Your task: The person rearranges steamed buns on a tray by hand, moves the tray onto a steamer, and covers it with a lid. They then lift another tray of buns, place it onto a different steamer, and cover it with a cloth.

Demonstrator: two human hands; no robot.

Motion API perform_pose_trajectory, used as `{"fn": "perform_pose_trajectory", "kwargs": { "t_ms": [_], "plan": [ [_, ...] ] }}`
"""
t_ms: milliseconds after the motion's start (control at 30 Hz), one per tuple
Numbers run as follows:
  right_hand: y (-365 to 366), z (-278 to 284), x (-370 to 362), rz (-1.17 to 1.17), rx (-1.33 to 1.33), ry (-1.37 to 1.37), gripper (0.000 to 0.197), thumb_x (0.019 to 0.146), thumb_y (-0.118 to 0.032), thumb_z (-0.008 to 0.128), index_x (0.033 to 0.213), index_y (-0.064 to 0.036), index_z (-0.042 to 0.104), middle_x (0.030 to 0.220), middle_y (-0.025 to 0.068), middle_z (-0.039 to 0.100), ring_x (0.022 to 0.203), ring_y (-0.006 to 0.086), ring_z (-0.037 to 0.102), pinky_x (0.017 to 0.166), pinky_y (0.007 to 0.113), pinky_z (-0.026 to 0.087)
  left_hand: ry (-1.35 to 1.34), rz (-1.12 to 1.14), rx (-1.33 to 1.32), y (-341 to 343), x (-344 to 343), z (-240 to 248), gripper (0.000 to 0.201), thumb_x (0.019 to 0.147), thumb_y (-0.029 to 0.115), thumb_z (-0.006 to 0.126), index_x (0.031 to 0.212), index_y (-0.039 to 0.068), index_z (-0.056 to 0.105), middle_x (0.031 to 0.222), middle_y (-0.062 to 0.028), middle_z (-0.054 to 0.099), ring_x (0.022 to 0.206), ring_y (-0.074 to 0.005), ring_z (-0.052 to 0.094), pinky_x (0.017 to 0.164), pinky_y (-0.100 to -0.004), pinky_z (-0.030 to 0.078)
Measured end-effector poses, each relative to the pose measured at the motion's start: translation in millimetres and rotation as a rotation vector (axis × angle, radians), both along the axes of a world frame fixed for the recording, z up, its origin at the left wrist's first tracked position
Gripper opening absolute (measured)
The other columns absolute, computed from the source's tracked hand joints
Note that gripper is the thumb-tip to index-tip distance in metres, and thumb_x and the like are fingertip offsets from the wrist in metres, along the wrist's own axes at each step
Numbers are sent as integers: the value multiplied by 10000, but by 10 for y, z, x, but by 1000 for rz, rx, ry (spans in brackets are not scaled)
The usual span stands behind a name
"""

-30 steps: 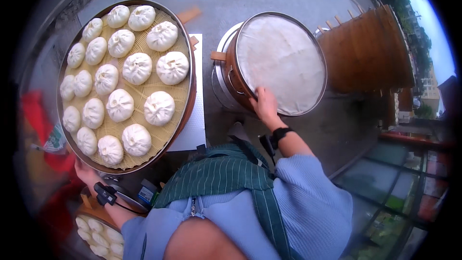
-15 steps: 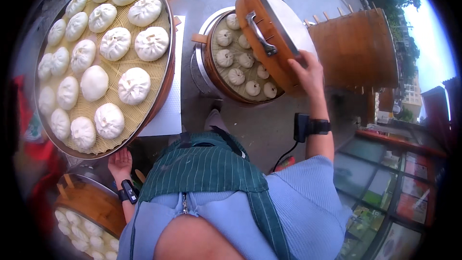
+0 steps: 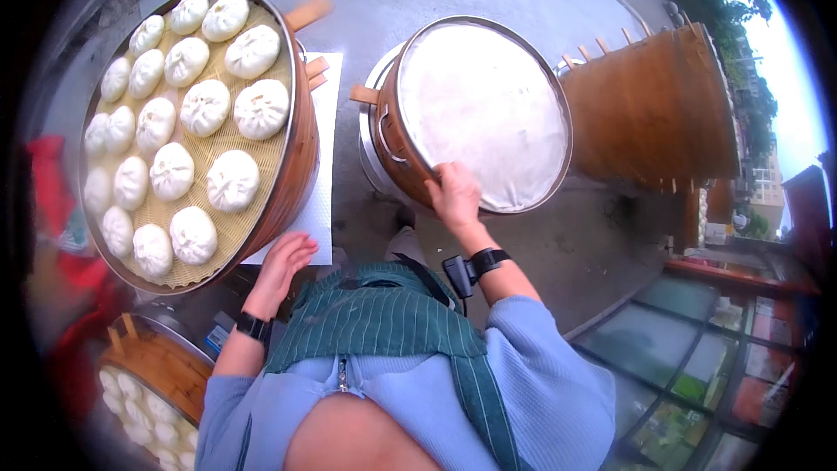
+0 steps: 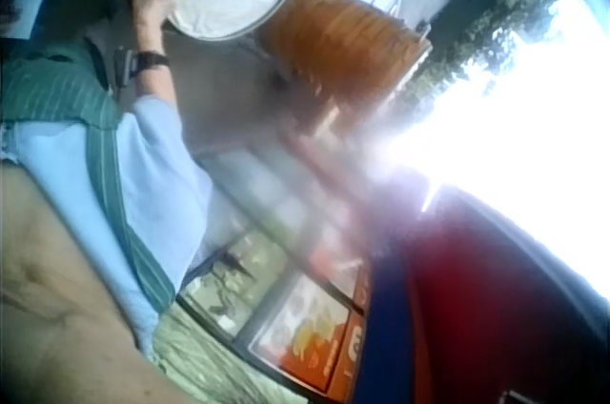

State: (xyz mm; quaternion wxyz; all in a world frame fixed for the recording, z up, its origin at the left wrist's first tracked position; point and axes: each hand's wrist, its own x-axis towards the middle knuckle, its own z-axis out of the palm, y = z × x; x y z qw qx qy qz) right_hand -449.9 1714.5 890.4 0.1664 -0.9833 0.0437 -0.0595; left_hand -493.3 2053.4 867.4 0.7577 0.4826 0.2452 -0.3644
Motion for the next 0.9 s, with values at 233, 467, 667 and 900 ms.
{"fn": "perform_pose_trajectory", "kwargs": {
  "t_ms": [233, 467, 667, 900],
  "plan": [
    [-253, -140, -83, 53, 395, 117, 186, 750, -116, 651, 924, -104, 588, 818, 109, 556, 781, 283, 576, 644, 374, 470, -205, -77, -24, -1367, 1244, -185, 433, 868, 317, 551, 1221, 90, 447, 1151, -66, 524, 1102, -178, 469, 903, -319, 358],
    [-3037, -69, 557, -660, 404, -515, 372, 848, -184, 579, 1163, -1, 505, 1058, 129, 523, 991, 239, 513, 878, 321, 410, 7, 287, 92, -1897, 2185, -1153, 728, 835, 472, 501, 1371, 44, 258, 1420, -134, 259, 1307, -254, 244, 1049, -453, 156],
    [-4429, -918, 663, -1088, 1292, 96, 475, 884, -309, 539, 1249, -18, 452, 1292, 96, 442, 1150, 204, 437, 991, 312, 319, -19, 271, 15, -2205, 2520, -1083, 440, 887, 344, 409, 1147, 12, 535, 1146, -146, 576, 1063, -255, 542, 948, -373, 406],
    [-4058, -657, 829, -407, 1229, 431, 457, 937, -321, 392, 1274, -16, 432, 1275, 89, 457, 1151, 183, 430, 964, 292, 331, 10, 429, 96, -2186, 2613, -1188, 320, 854, 315, 482, 1022, 66, 592, 994, -74, 620, 953, -218, 558, 889, -355, 411]
  ]
}}
